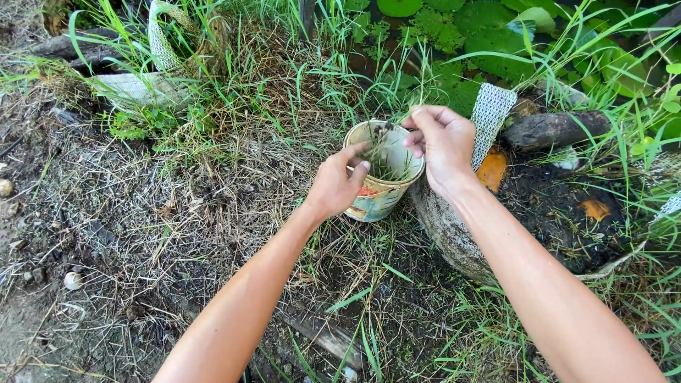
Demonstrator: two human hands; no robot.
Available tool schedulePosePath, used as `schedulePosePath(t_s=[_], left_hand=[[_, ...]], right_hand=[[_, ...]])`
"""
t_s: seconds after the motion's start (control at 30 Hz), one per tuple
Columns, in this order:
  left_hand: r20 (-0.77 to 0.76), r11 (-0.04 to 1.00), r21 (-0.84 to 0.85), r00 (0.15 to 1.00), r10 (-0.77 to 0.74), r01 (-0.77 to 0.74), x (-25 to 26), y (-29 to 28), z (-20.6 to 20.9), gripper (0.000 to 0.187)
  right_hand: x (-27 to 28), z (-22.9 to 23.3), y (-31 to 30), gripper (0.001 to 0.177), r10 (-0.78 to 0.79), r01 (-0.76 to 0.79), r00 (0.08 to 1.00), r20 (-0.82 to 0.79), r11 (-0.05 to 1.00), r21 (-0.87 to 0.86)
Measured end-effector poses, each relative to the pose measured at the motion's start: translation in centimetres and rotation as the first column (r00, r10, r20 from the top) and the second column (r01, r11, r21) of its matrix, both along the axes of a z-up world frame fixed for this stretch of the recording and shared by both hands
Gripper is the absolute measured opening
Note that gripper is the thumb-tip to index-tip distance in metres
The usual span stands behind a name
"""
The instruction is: Pull weeds and clear debris from the soil around a plant container next to a pond.
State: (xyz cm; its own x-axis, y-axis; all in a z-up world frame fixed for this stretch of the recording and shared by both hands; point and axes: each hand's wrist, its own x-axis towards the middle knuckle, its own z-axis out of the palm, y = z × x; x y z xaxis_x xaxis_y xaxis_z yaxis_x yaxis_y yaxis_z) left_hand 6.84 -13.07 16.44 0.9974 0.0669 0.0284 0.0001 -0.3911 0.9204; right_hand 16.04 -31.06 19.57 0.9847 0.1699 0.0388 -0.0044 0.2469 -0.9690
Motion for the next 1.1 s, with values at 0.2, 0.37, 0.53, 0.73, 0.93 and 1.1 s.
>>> schedulePosePath(t_s=[0.2,0.37,0.53,0.73,0.93,1.1], left_hand=[[0.156,0.966,0.260,0.987,-0.039,-0.003,0.3,0.3,-2.4,0.040],[0.222,0.860,0.510,0.969,-0.112,-0.018,-0.6,0.1,-2.7,0.036],[0.256,0.822,0.569,0.953,-0.163,-0.012,-0.1,0.2,-3.6,0.037],[0.226,0.798,0.602,0.960,-0.166,-0.003,-1.4,0.0,-1.3,0.028],[-0.044,0.752,0.620,0.966,-0.253,0.225,-2.2,-1.0,-2.4,0.031],[-0.457,0.622,0.583,0.844,-0.282,0.523,-2.1,-1.3,-5.5,0.032]], right_hand=[[1.7,0.2,-0.4,0.012,-0.130,0.151,0.958,0.257,0.986,-0.067],[1.9,-5.4,-1.6,0.010,0.191,0.136,0.922,0.337,0.653,-0.745],[0.8,-6.7,-2.1,0.010,0.402,0.227,0.845,0.353,0.328,-0.917],[-2.8,-3.1,-2.0,0.016,0.336,0.334,0.780,0.529,0.491,-0.805],[-4.7,-5.5,-3.7,0.018,0.531,0.198,0.683,0.501,0.526,-0.827],[-5.0,-8.8,-4.6,0.016,0.655,-0.006,0.741,0.147,0.225,-0.974]])
